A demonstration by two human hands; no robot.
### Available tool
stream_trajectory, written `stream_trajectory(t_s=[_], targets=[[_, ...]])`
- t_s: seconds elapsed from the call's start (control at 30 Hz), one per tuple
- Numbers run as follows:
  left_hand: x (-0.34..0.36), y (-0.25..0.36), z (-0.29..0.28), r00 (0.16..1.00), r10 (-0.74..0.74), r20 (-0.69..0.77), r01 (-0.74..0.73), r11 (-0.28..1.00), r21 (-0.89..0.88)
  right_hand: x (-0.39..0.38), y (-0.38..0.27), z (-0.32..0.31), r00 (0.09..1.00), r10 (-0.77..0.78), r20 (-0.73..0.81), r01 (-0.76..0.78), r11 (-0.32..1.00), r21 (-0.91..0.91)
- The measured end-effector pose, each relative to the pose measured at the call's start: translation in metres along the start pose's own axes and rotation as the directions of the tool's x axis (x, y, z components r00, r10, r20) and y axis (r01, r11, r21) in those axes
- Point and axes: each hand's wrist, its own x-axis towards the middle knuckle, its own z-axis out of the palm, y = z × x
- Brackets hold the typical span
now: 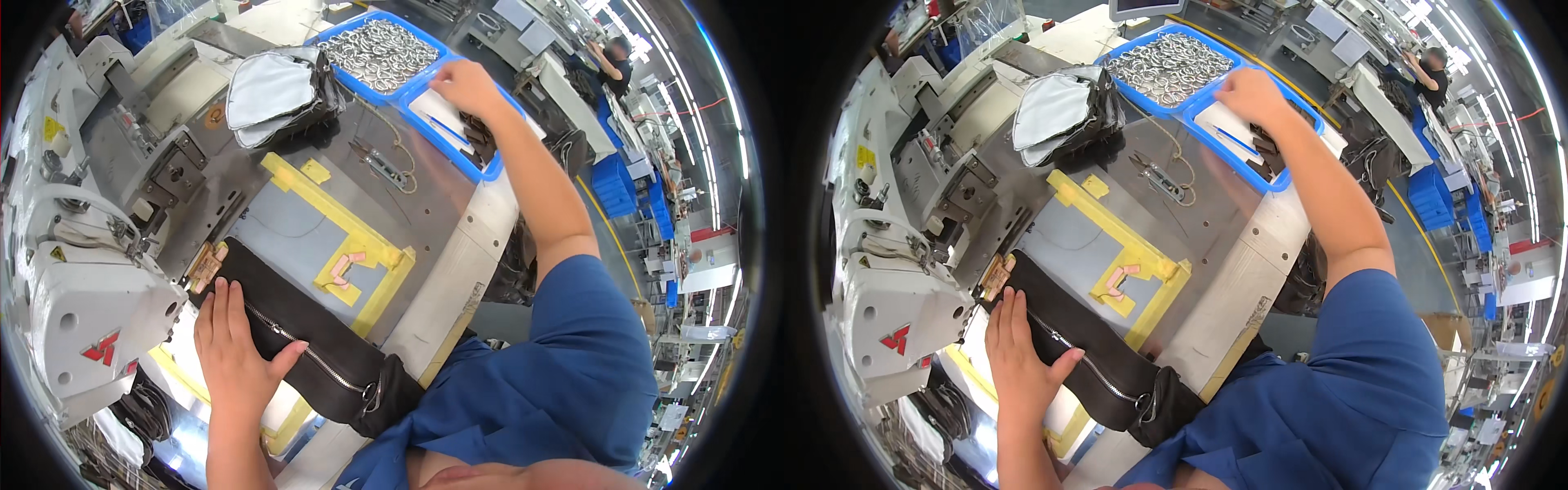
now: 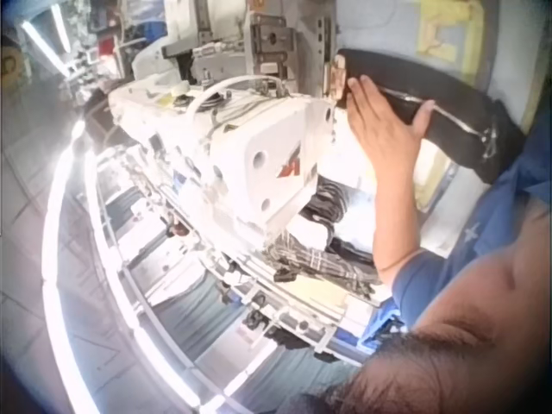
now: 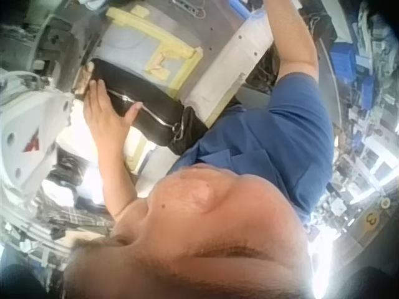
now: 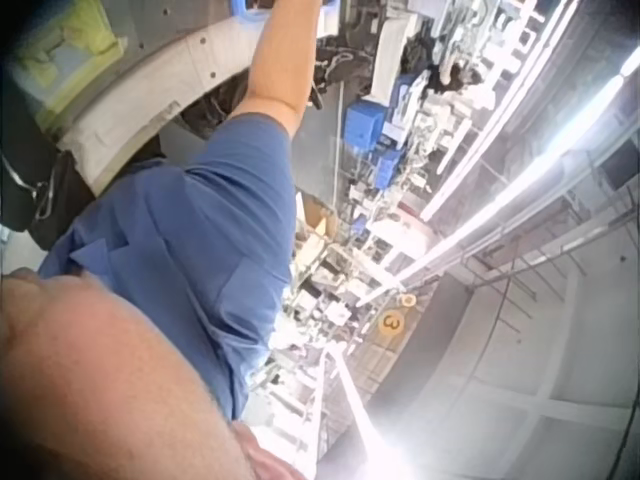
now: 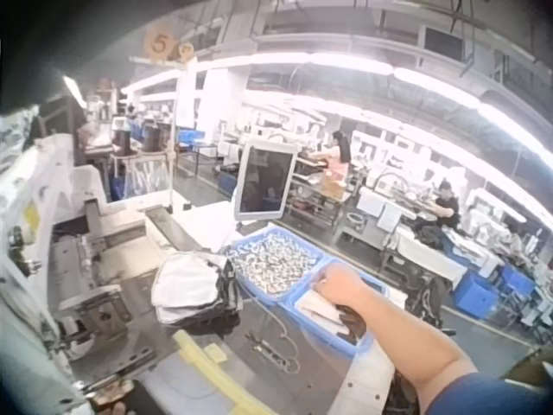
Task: The person operates an industrial sewing machine to attach zippers to small fabric pouches. They guide the black pouches under the needle, sew along the zipper edges, and periodically flip the items to work on different sides. The person handles the pouches one at a time, ensuring the zipper is aligned before stitching.
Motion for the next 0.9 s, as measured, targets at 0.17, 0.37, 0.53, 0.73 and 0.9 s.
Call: stream_trajectory(t_s=[0.17,0.37,0.53,0.73,0.9], targets=[[-0.004,-0.003,-0.002,0.999,-0.04,0.012,0.04,0.999,-0.008,0.013,0.043,0.022,0.997,-0.024,0.074,0.021,0.999,0.036],[-0.005,-0.006,-0.002,0.999,0.011,-0.037,-0.01,0.999,0.034,0.022,0.051,0.03,0.992,-0.128,0.021,0.129,0.989,-0.078],[-0.008,-0.006,-0.002,0.994,0.077,-0.079,-0.073,0.996,0.047,0.012,0.002,0.007,0.992,-0.079,-0.103,0.086,0.994,0.074],[-0.013,-0.002,-0.001,0.981,0.144,-0.134,-0.136,0.988,0.068,-0.068,-0.222,-0.013,0.785,-0.6,0.153,0.32,0.604,0.73],[-0.014,-0.001,0.001,0.974,0.186,-0.126,-0.181,0.982,0.049,-0.09,-0.325,0.023,0.494,-0.853,0.165,0.478,0.425,0.769]])
